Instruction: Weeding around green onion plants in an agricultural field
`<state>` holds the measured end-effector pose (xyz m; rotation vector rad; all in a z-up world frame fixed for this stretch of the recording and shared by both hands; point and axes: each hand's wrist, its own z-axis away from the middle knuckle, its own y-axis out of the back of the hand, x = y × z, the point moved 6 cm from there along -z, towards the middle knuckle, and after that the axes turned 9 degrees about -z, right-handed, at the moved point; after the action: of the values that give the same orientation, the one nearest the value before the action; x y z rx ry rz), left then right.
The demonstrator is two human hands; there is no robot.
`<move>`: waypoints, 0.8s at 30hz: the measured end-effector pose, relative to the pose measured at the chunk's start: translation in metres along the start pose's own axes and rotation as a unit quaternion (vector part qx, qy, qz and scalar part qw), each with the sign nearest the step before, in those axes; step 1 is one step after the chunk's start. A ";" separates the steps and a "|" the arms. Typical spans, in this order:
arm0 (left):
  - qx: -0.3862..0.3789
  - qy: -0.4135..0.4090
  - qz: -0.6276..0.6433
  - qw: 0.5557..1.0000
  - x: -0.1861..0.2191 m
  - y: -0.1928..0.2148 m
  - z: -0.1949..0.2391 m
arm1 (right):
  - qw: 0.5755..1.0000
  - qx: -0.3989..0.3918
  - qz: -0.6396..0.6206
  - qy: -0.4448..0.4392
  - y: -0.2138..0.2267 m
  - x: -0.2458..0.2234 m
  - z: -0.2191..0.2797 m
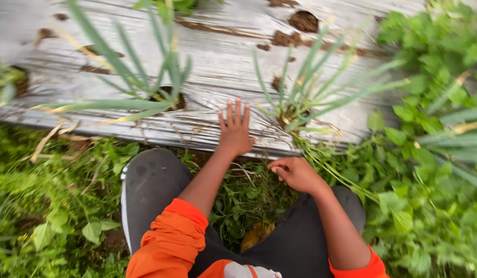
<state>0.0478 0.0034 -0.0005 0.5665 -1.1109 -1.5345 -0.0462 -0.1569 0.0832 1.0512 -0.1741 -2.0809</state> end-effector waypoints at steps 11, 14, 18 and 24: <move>-0.086 -0.044 0.139 0.986 -0.034 0.074 0.087 | 0.985 0.060 0.017 0.161 -0.027 -0.027 -0.032; -0.085 -0.033 0.174 0.981 -0.064 0.095 0.121 | 0.974 0.038 0.085 0.207 -0.035 -0.042 -0.052; 0.048 0.016 0.199 0.979 -0.092 0.084 0.119 | 0.966 0.017 0.128 0.224 -0.048 -0.086 -0.081; 0.098 0.057 0.236 0.965 -0.090 0.118 0.144 | 0.974 -0.026 0.135 0.178 -0.062 -0.180 -0.074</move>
<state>0.0117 0.1430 0.1474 0.4730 -1.2118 -0.9775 0.0357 0.0266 0.1206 1.2738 -0.0761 -1.6188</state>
